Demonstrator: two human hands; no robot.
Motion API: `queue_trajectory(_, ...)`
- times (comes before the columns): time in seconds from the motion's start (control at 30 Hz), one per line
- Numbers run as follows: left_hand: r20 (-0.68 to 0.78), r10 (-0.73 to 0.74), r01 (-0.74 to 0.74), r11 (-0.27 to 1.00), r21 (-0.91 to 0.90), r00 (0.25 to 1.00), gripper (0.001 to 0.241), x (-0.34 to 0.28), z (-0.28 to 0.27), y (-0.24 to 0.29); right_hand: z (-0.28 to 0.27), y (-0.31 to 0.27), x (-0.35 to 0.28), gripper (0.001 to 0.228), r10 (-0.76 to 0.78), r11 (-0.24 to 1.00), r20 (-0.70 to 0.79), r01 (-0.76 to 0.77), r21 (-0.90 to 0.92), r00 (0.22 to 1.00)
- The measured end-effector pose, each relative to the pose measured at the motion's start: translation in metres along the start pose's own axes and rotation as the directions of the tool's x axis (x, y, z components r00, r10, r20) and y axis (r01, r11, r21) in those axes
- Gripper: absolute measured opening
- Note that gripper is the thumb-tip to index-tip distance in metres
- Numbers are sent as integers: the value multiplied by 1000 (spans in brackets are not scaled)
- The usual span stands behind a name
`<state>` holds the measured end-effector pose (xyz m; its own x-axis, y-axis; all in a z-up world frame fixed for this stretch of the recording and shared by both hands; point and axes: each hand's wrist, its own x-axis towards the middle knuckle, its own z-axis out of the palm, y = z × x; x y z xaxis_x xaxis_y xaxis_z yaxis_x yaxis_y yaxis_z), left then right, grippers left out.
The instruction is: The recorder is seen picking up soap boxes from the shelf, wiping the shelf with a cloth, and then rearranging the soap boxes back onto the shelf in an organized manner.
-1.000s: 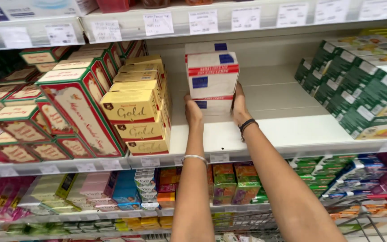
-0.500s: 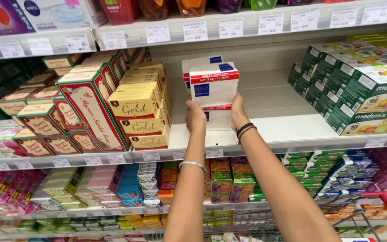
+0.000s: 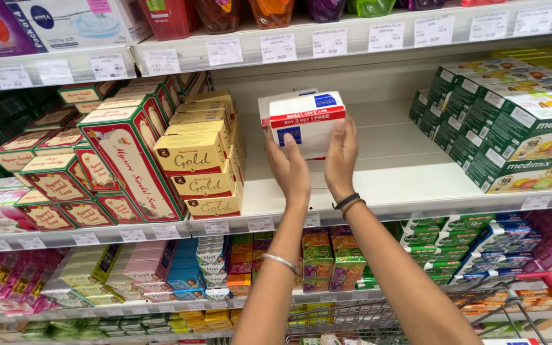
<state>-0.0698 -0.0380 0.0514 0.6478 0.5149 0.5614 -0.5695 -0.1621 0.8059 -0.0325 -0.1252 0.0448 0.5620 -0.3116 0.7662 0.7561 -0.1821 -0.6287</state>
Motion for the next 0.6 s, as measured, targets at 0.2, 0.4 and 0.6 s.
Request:
queue_trajectory(0.2, 73, 169, -159, 980, -116, 983, 61, -61, -40, 38, -39, -47, -55, 70, 6, 998, 36, -8, 59, 999)
queue_trajectory(0.4, 158, 75, -47, 984, -170, 985, 65, -89, -61, -11, -58, -51, -95, 74, 51, 997, 101, -57, 60, 994)
queue_trajectory(0.6, 270, 47, 5, 982, -191, 962, 74, -95, -81, -22, -67, -24, -119, 75, 146, 987, 146, -155, 52, 979)
